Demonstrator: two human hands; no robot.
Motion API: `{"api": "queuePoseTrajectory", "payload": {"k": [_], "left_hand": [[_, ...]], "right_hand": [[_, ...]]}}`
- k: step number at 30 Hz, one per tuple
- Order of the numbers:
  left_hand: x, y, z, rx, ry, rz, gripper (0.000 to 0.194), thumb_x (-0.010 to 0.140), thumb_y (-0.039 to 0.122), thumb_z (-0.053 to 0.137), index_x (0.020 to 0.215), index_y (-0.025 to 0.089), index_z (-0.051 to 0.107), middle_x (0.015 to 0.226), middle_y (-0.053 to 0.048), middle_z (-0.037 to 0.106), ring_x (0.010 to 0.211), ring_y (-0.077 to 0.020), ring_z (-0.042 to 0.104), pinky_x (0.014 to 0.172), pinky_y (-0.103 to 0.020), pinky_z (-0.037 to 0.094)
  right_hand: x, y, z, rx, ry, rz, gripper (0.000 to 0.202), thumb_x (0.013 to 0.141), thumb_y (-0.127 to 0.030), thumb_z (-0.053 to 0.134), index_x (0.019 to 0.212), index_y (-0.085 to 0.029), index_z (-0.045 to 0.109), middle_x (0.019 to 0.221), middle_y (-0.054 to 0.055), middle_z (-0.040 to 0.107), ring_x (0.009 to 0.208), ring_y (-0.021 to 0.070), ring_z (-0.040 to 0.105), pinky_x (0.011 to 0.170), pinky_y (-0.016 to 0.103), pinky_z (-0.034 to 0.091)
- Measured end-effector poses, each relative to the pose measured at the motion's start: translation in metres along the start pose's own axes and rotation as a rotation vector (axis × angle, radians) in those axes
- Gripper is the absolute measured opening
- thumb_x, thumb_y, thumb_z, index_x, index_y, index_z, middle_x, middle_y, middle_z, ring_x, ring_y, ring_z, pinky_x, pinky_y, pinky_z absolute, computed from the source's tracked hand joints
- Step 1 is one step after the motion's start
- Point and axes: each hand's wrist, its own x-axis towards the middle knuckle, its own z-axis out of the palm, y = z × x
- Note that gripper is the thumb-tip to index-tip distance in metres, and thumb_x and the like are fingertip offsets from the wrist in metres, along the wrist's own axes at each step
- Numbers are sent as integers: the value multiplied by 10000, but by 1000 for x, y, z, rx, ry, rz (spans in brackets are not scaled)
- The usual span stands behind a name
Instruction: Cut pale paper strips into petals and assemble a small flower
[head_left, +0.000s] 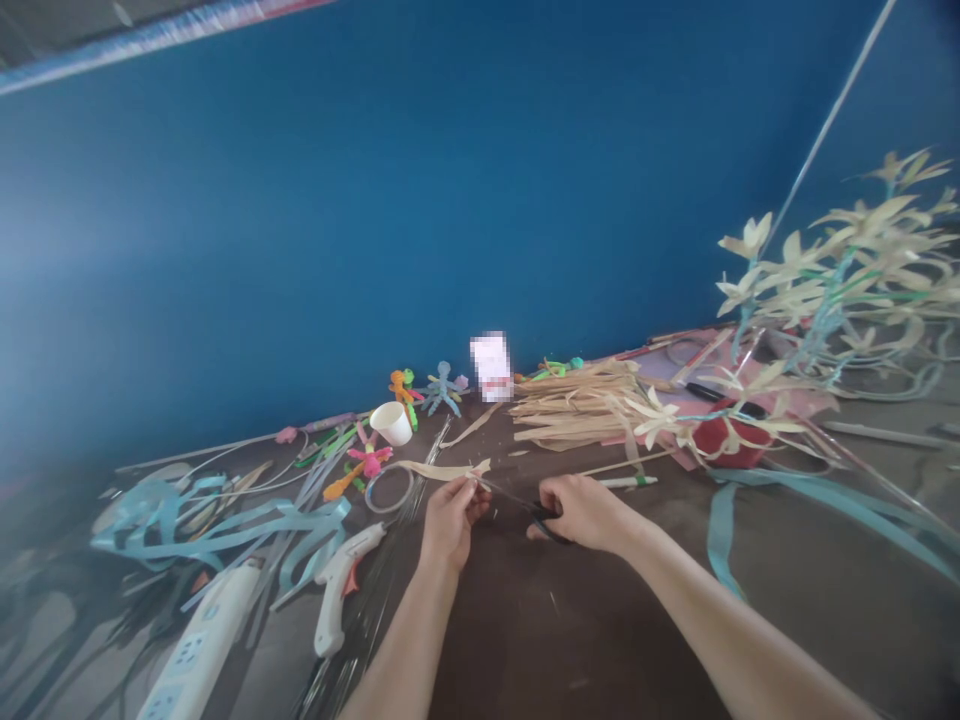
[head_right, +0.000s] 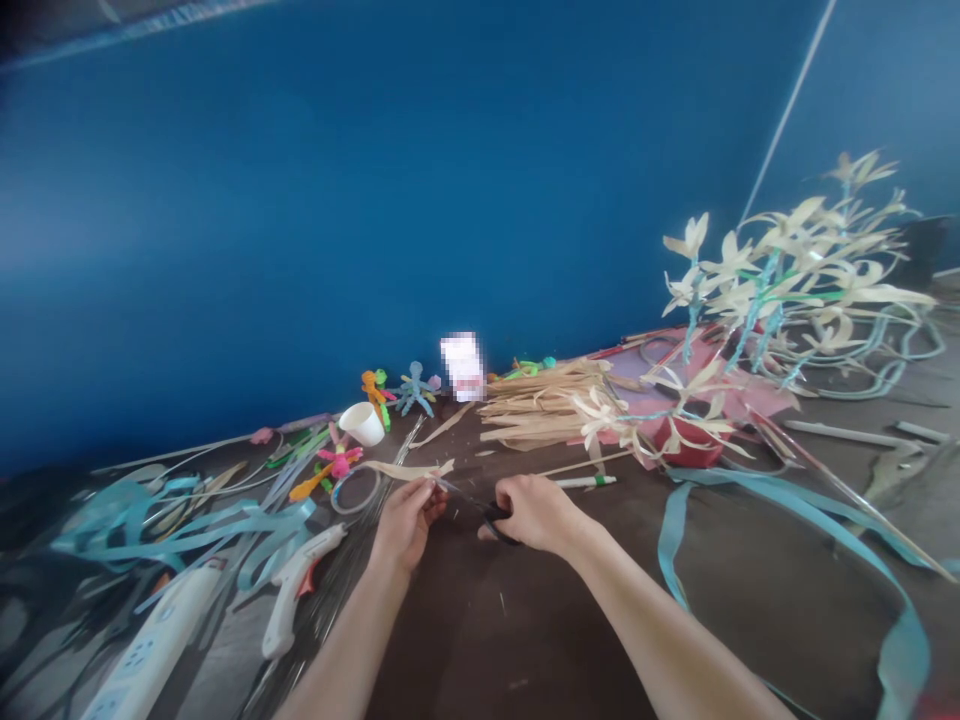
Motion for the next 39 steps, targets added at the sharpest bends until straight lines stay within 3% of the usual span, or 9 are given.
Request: {"api": "queuePoseTrajectory", "payload": {"k": [8, 17, 26, 39], "left_hand": [[1, 0, 0, -10, -15, 2, 222, 639, 236, 627, 820, 107, 626, 667, -43, 619, 610, -101, 574, 546, -194, 439], [-1, 3, 1, -35, -21, -19, 221, 644, 231, 623, 828, 108, 612, 654, -39, 619, 608, -101, 579, 542, -188, 436], [1, 5, 0, -41, 85, -60, 207, 605, 260, 641, 748, 131, 566, 648, -31, 623, 581, -129, 604, 482, -191, 426], [-2, 4, 4, -33, 87, -28, 201, 588, 258, 654, 705, 121, 566, 610, -19, 601, 564, -117, 584, 488, -193, 410]], "right_hand": [[0, -2, 3, -85, 57, -1, 385, 562, -574, 584, 617, -195, 539, 560, -7, 567, 509, 113, 481, 459, 205, 219], [-1, -5, 1, -56, 39, 30, 381, 561, -559, 597, 614, -186, 549, 541, -5, 560, 501, 111, 475, 461, 205, 220], [0, -5, 1, -49, 56, 32, 397, 559, -580, 585, 605, -187, 550, 548, -1, 566, 506, 117, 485, 471, 205, 235], [-2, -6, 4, -63, 81, 6, 384, 564, -574, 581, 606, -194, 540, 546, -8, 555, 498, 109, 467, 463, 204, 223]]}}
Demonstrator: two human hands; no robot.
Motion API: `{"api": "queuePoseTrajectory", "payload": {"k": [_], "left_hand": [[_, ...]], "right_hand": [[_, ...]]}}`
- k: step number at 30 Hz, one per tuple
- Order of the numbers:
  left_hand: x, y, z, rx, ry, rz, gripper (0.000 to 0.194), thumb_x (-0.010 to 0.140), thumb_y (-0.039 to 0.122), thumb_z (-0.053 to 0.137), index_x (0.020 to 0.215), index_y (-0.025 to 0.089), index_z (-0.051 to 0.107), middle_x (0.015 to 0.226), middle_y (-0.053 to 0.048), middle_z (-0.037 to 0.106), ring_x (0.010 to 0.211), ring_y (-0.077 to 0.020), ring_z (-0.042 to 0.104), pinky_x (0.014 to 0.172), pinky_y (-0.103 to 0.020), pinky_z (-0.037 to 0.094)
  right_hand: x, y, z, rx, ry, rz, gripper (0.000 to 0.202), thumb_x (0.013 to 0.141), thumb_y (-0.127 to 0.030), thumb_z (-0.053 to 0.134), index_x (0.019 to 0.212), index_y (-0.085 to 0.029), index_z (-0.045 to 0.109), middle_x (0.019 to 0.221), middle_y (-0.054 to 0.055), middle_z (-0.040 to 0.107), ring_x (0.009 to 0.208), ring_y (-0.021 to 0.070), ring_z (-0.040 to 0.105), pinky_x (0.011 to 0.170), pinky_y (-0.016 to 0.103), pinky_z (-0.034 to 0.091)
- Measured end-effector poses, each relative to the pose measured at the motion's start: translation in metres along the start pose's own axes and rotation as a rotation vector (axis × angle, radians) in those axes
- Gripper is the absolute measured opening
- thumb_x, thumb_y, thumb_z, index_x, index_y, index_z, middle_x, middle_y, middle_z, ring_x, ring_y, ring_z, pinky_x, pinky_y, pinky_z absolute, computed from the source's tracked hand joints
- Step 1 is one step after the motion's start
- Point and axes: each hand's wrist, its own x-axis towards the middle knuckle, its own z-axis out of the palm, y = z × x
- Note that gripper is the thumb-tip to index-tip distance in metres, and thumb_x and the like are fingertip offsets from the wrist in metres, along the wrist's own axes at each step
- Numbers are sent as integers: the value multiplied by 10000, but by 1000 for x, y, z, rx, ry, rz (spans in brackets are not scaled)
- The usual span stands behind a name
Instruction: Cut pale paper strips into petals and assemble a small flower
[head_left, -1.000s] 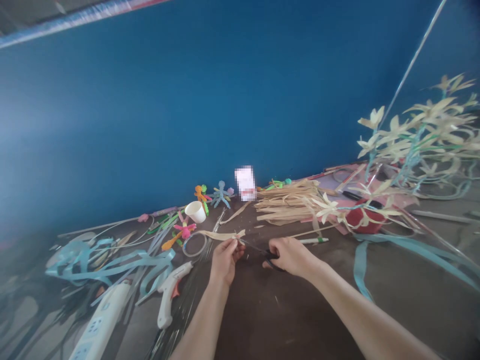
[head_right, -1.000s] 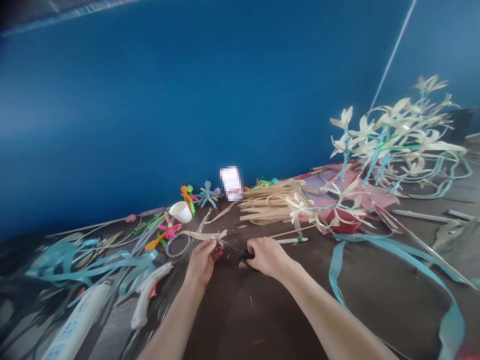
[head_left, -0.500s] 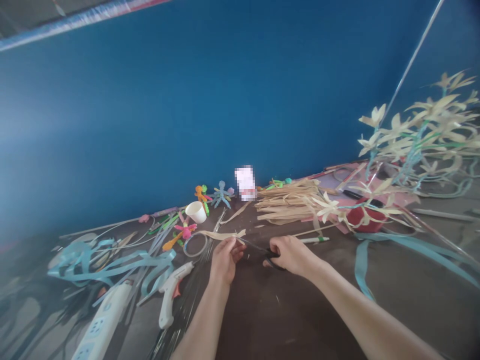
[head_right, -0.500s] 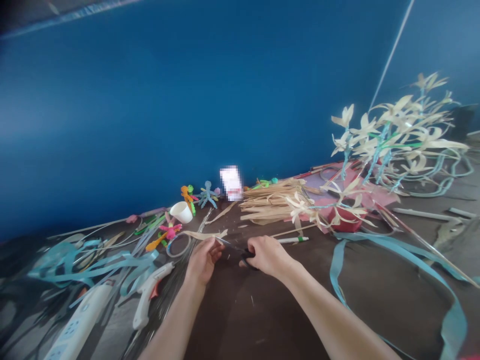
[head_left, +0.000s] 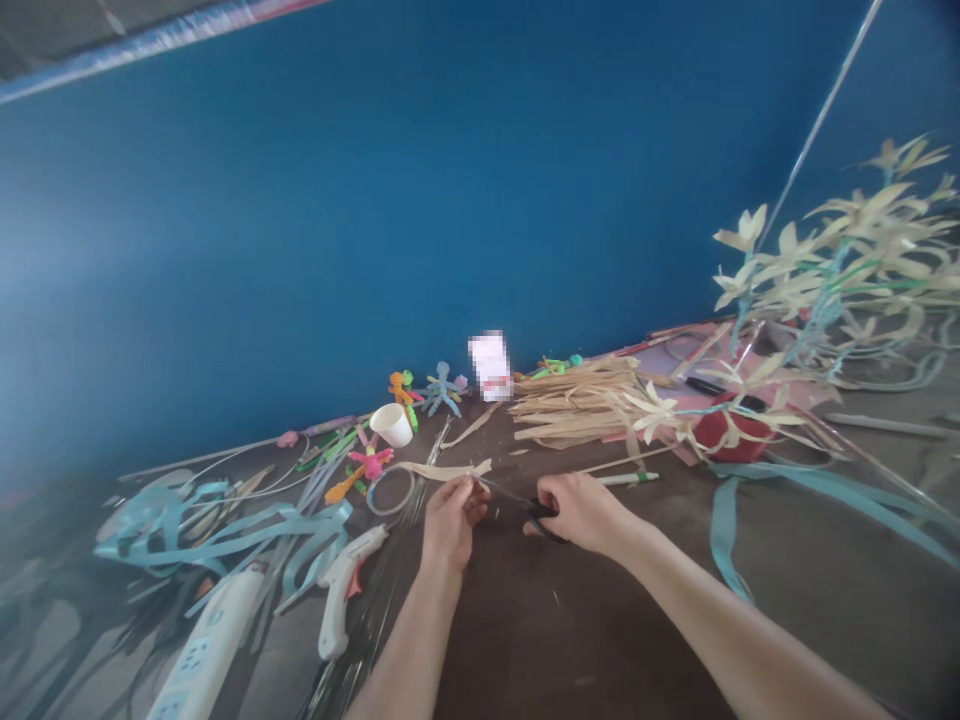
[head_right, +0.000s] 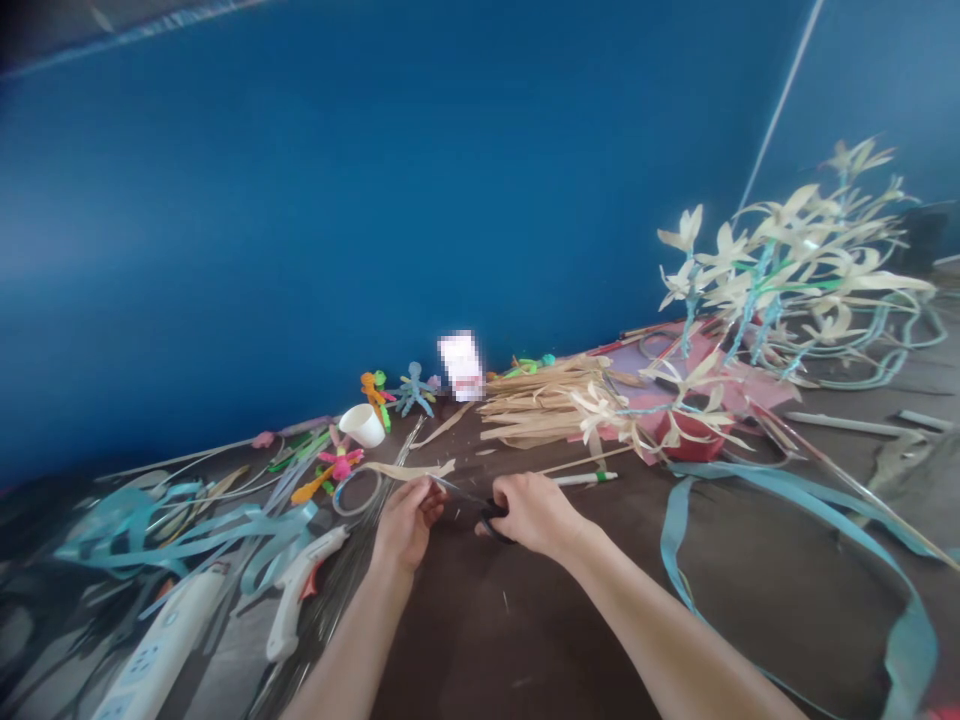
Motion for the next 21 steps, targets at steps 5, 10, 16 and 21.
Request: {"api": "queuePoseTrajectory", "payload": {"k": [5, 10, 16, 21], "left_hand": [[0, -1, -1, -1, 5, -2, 191, 589, 260, 652, 703, 130, 570, 617, -12, 608, 574, -118, 591, 491, -190, 411], [1, -1, 0, -5, 7, 4, 187, 605, 259, 650, 705, 124, 570, 622, -16, 607, 567, -114, 591, 487, -187, 413], [0, -1, 0, 40, -2, 32, 200, 626, 282, 638, 721, 118, 573, 640, -19, 605, 576, -113, 590, 489, -185, 416], [-1, -3, 1, 120, -48, 78, 199, 641, 297, 620, 708, 114, 577, 640, -29, 610, 583, -119, 588, 494, -191, 423]], "right_hand": [[0, -1, -1, 36, -11, 0, 386, 572, -571, 579, 606, -188, 537, 538, -13, 549, 495, 104, 461, 454, 199, 224], [1, 2, 0, 88, -12, -23, 386, 591, -567, 563, 588, -184, 521, 524, -16, 541, 490, 100, 449, 443, 196, 220], [0, 3, 0, 107, -23, -11, 409, 569, -587, 569, 586, -181, 519, 531, -12, 547, 491, 101, 453, 448, 198, 216], [0, 4, 2, 67, 13, -28, 376, 571, -561, 585, 609, -191, 526, 537, -14, 550, 494, 103, 456, 454, 200, 215]]}}
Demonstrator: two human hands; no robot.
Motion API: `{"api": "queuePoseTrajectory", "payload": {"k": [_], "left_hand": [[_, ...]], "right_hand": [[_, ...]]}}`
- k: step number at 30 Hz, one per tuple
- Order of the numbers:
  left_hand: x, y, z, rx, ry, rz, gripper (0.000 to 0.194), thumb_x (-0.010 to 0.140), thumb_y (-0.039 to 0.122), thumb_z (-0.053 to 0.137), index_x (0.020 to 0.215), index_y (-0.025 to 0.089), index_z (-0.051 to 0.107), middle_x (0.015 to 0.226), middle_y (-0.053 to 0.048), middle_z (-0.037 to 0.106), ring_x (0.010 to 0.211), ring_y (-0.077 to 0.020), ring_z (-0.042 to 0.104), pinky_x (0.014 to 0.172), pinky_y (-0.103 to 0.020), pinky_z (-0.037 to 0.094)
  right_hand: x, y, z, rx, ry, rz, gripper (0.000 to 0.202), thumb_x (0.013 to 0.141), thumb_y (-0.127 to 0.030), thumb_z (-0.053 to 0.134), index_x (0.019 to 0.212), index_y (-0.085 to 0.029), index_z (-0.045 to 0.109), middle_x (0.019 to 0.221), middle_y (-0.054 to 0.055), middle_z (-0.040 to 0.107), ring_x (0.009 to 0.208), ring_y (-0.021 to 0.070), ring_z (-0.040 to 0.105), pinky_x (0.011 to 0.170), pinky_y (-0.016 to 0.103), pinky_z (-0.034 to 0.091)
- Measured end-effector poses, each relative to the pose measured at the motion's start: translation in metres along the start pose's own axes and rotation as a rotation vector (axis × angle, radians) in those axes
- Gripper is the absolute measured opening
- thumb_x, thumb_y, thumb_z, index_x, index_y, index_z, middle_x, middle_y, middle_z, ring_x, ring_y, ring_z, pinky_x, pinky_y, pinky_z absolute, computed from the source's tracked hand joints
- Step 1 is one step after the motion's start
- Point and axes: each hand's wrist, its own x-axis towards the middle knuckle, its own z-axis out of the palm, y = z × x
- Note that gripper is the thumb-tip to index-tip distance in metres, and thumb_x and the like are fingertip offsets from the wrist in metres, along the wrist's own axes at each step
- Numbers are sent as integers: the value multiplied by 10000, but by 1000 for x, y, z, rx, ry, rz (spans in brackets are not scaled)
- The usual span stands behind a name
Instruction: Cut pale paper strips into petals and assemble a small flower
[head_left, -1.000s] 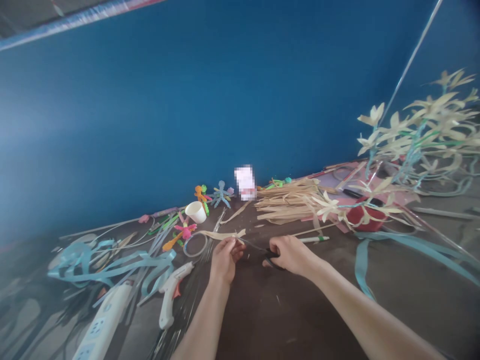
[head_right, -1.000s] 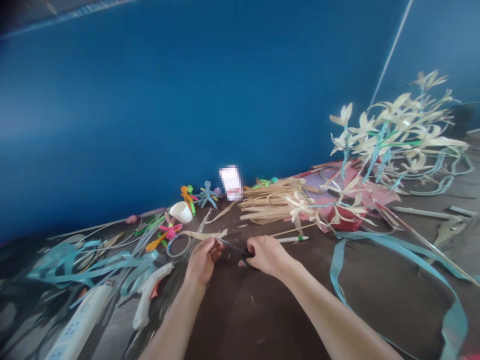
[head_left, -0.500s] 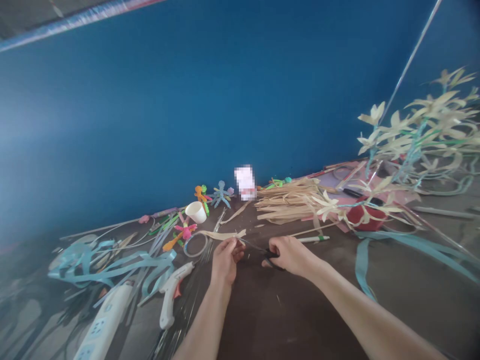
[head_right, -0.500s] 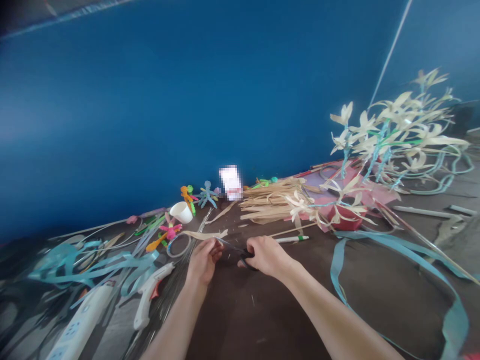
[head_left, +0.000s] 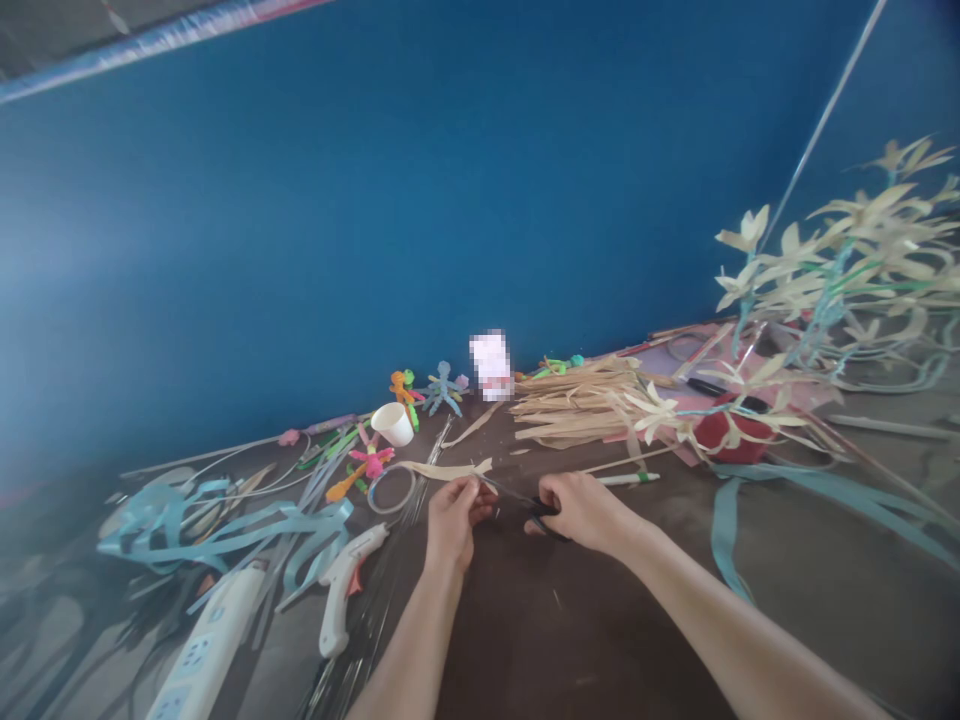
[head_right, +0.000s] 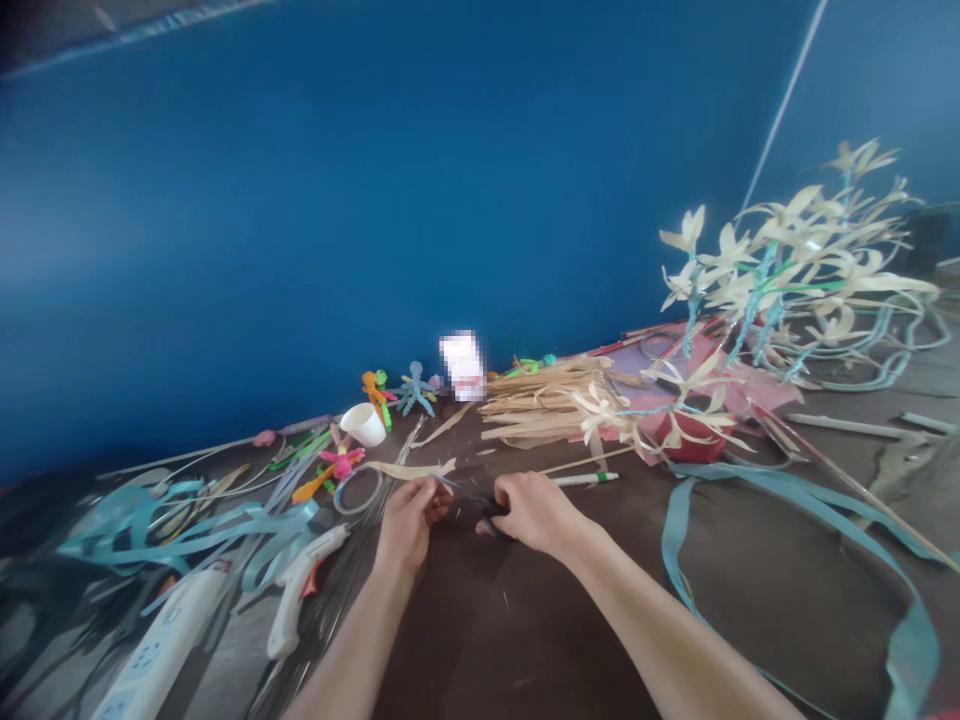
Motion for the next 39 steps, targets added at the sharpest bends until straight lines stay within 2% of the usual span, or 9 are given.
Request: {"api": "queuePoseTrajectory", "payload": {"k": [11, 18, 39], "left_hand": [[-1, -1, 1, 86, -14, 24, 205, 656, 306, 600, 713, 110, 576, 655, -35, 614, 588, -127, 592, 497, -199, 434], [-1, 0, 2, 70, 20, 16, 209, 632, 292, 619, 715, 104, 583, 624, -40, 617, 574, -135, 596, 480, -197, 434], [-3, 0, 2, 32, -38, 10, 182, 662, 286, 605, 689, 111, 562, 650, -26, 603, 579, -118, 590, 492, -189, 431]], "right_hand": [[0, 6, 0, 2, -1, -17, 393, 580, -575, 570, 592, -188, 503, 521, -32, 536, 481, 90, 441, 446, 196, 208], [-1, 3, 0, -45, 22, -15, 394, 553, -580, 588, 642, -203, 518, 555, -23, 547, 505, 107, 463, 460, 205, 208], [0, 2, 3, -86, 71, -15, 371, 569, -559, 593, 629, -201, 513, 550, -24, 558, 513, 113, 494, 464, 204, 213]]}}
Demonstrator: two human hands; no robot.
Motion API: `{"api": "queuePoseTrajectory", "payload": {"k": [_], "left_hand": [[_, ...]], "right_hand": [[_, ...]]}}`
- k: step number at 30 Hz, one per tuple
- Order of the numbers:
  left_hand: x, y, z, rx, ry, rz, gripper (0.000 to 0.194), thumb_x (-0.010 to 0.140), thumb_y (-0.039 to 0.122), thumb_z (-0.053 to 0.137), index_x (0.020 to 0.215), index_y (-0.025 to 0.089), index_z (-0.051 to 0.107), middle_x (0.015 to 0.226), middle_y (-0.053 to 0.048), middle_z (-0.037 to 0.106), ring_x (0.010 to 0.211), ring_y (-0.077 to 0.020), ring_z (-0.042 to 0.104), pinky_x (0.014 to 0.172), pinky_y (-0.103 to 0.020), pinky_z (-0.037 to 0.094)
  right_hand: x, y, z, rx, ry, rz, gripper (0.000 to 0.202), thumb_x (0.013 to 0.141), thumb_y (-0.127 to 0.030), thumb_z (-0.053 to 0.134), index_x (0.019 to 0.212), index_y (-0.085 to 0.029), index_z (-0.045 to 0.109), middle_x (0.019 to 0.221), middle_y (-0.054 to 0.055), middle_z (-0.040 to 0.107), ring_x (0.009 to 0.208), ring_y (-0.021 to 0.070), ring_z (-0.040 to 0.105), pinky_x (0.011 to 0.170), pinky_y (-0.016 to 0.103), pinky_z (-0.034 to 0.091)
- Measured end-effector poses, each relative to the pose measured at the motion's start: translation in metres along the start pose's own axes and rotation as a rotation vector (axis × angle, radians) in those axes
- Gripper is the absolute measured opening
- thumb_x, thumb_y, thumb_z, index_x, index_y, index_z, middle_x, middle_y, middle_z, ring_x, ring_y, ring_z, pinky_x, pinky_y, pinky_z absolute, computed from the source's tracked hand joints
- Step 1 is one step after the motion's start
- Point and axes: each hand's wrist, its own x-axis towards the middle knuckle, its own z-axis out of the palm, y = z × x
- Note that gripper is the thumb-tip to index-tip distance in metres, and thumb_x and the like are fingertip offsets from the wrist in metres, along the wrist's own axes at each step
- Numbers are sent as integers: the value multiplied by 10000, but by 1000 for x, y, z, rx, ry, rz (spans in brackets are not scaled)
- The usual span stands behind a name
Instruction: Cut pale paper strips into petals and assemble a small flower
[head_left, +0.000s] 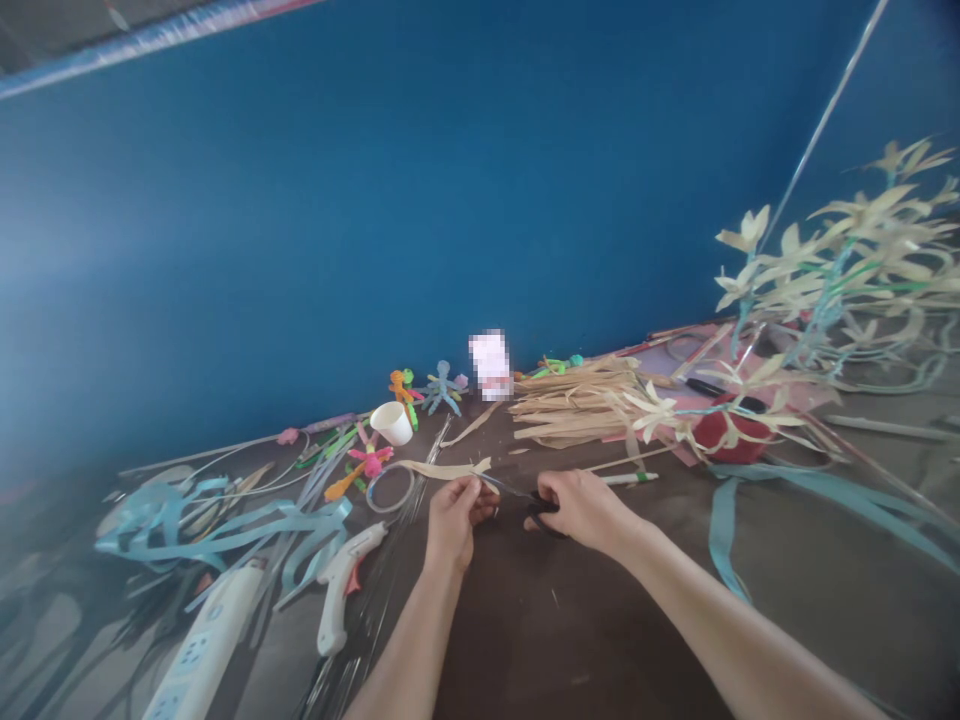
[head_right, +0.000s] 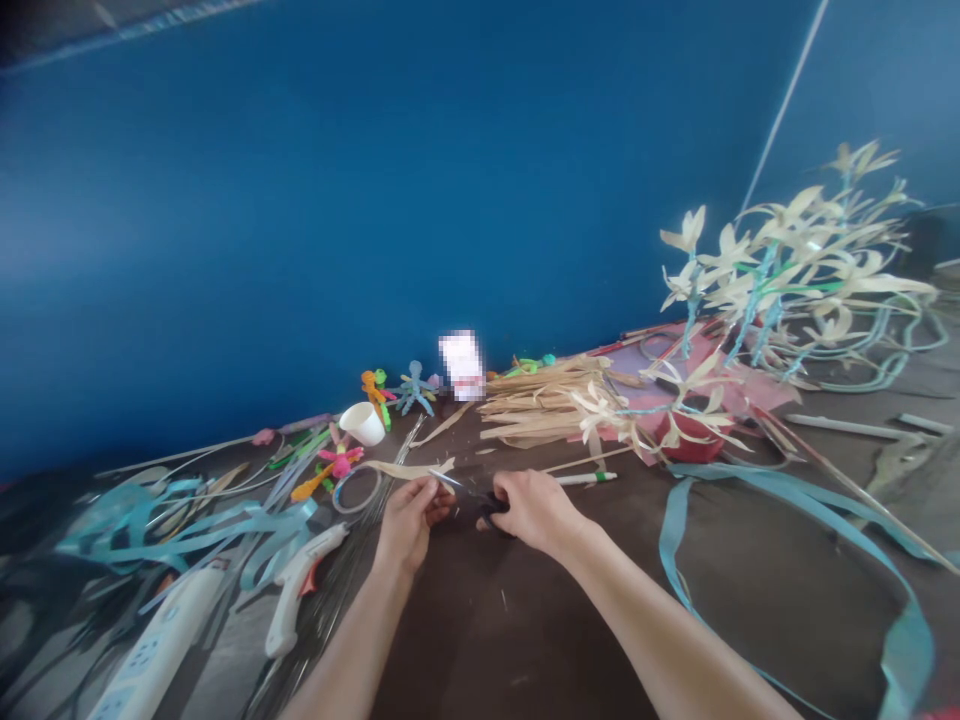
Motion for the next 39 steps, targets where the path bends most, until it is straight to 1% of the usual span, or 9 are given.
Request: {"api": "queuePoseTrajectory", "payload": {"k": [9, 15, 18, 21, 24, 27, 30, 34, 39], "left_hand": [[0, -1, -1, 2, -4, -9, 185, 663, 294, 601, 697, 117, 563, 655, -23, 600, 583, -115, 587, 496, -192, 427], [-2, 3, 2, 13, -9, -20, 210, 648, 330, 605, 706, 132, 563, 672, -16, 603, 561, -102, 572, 458, -170, 396], [-3, 5, 3, 21, -15, -22, 218, 644, 332, 606, 716, 132, 557, 764, -42, 625, 484, -63, 526, 397, -143, 327], [-5, 8, 6, -13, -40, -30, 204, 641, 316, 613, 708, 133, 553, 771, -43, 625, 445, -39, 473, 384, -146, 292], [-10, 10, 12, -36, -111, -1, 179, 650, 303, 609, 726, 146, 568, 803, -30, 610, 487, -44, 473, 405, -162, 301], [-16, 8, 17, -42, -188, 16, 162, 669, 290, 599, 753, 154, 575, 878, -32, 587, 550, -58, 494, 421, -169, 302], [-19, 5, 20, -56, -244, -11, 164, 675, 285, 597, 771, 153, 575, 846, -34, 579, 586, -75, 504, 445, -175, 315], [-19, 1, 20, -54, -249, -34, 190, 677, 284, 597, 804, 144, 582, 754, -28, 562, 576, -74, 488, 449, -172, 319], [-16, -1, 19, -5, -192, -76, 240, 651, 329, 609, 790, 135, 590, 588, 6, 509, 500, -66, 449, 399, -161, 303]], "right_hand": [[0, -1, -1, 55, -2, 18, 365, 563, -539, 605, 592, -190, 500, 507, -29, 530, 479, 101, 457, 443, 199, 209], [2, 0, 1, 258, 23, 72, 332, 591, -493, 593, 583, -175, 501, 529, -23, 532, 504, 96, 455, 456, 193, 258], [5, -1, 4, 524, 13, 150, 314, 603, -455, 591, 579, -163, 478, 520, -22, 527, 498, 90, 440, 464, 194, 289], [6, -7, 6, 974, -116, 232, 284, 632, -422, 582, 665, -163, 467, 567, -13, 557, 444, 70, 392, 412, 189, 286], [4, -15, 8, 1374, -236, 312, 270, 636, -365, 599, 751, -178, 440, 632, -14, 558, 405, 46, 324, 359, 172, 266], [2, -21, 10, 1585, -296, 341, 255, 630, -295, 616, 774, -181, 439, 629, -30, 527, 414, 35, 317, 358, 158, 277], [1, -23, 12, 1622, -278, 295, 250, 622, -279, 621, 788, -172, 469, 627, -33, 506, 437, 38, 348, 358, 154, 290], [2, -24, 16, 1540, -205, 264, 280, 599, -311, 637, 781, -173, 475, 627, -38, 494, 465, 56, 391, 349, 155, 285], [5, -24, 21, 1274, 54, 189, 279, 589, -280, 653, 721, -166, 436, 615, -44, 477, 522, 68, 425, 443, 176, 324]]}}
